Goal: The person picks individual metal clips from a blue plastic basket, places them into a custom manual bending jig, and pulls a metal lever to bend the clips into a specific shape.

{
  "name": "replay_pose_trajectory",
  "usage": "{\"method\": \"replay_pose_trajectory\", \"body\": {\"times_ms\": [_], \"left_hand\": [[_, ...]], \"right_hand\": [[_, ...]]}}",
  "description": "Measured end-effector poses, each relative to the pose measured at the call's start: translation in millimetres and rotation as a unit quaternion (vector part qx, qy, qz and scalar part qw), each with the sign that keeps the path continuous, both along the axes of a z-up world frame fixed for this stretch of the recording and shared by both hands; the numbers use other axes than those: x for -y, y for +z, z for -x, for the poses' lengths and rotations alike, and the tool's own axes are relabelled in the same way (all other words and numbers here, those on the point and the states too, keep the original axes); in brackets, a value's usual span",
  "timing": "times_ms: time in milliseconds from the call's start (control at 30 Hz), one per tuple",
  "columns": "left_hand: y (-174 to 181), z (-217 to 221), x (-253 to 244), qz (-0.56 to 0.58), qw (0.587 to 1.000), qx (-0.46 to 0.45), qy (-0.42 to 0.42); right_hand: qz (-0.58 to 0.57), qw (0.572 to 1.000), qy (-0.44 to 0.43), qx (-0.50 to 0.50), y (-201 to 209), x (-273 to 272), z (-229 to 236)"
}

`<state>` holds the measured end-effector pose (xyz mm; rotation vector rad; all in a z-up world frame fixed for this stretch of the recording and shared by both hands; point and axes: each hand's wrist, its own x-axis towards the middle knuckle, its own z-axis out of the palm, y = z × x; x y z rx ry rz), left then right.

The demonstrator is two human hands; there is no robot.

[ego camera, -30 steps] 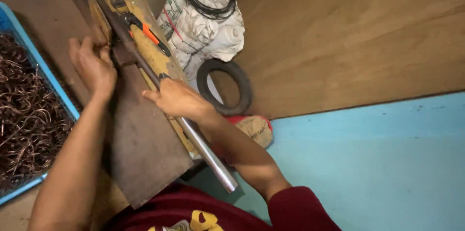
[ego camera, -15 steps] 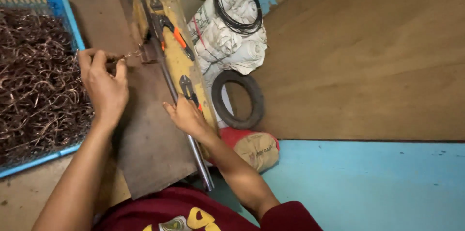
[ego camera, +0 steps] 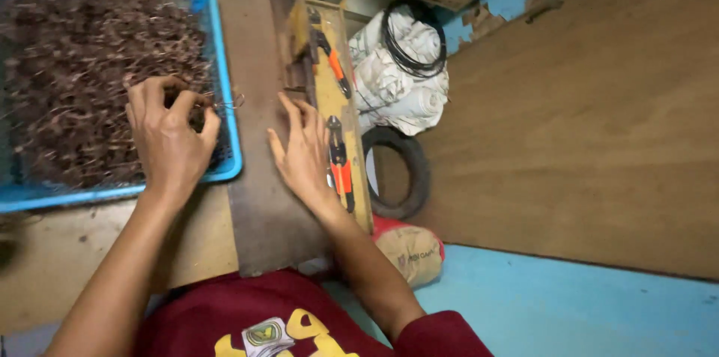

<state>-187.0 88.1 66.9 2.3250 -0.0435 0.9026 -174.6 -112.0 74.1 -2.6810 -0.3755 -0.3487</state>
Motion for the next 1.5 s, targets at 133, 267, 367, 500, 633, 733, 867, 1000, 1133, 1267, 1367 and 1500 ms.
{"method": "replay_pose_trajectory", "body": {"times_ms": [133, 267, 367, 500, 633, 733, 867, 1000, 1133, 1267, 1367, 1500], "left_hand": [[-9, 20, -27, -0.037, 0.998, -0.004, 0.056], [-27, 37, -49, -0.063, 0.994, -0.038, 0.08], [-21, 47, -66, -0.069, 0.992, -0.045, 0.093], [-31, 60, -91, -0.055, 0.991, -0.06, 0.102], [-23, 78, -127, -0.063, 0.986, -0.021, 0.153], [1, 99, -156, -0.049, 0.98, -0.036, 0.187], [-36, 115, -199, -0.128, 0.951, -0.104, 0.261], [-96, 111, -228, -0.195, 0.874, -0.365, 0.256], [-81, 115, -226, -0.121, 0.868, -0.436, 0.203], [-71, 116, -226, -0.118, 0.879, -0.416, 0.201], [-69, 116, -227, -0.141, 0.884, -0.396, 0.207], [-54, 120, -229, -0.134, 0.925, -0.273, 0.226]], "right_hand": [[-0.099, 0.986, 0.127, -0.037, -9, -43, 3], [-0.036, 0.991, 0.107, -0.066, -38, -67, 4], [-0.016, 0.994, 0.088, -0.056, -30, -87, 6], [-0.026, 0.995, 0.077, -0.05, -24, -107, 12], [-0.045, 0.989, 0.136, -0.026, -12, -139, 19], [-0.049, 0.98, 0.192, 0.014, -8, -173, 25], [-0.07, 0.946, 0.315, -0.002, -4, -225, 32], [0.0, 0.92, 0.391, -0.02, -16, -280, 32], [0.074, 0.901, 0.428, 0.007, -48, -320, 26], [0.147, 0.895, 0.42, 0.008, -73, -335, 27], [0.153, 0.892, 0.425, -0.036, -66, -337, 26], [0.112, 0.89, 0.428, -0.107, -62, -330, 20]]}}
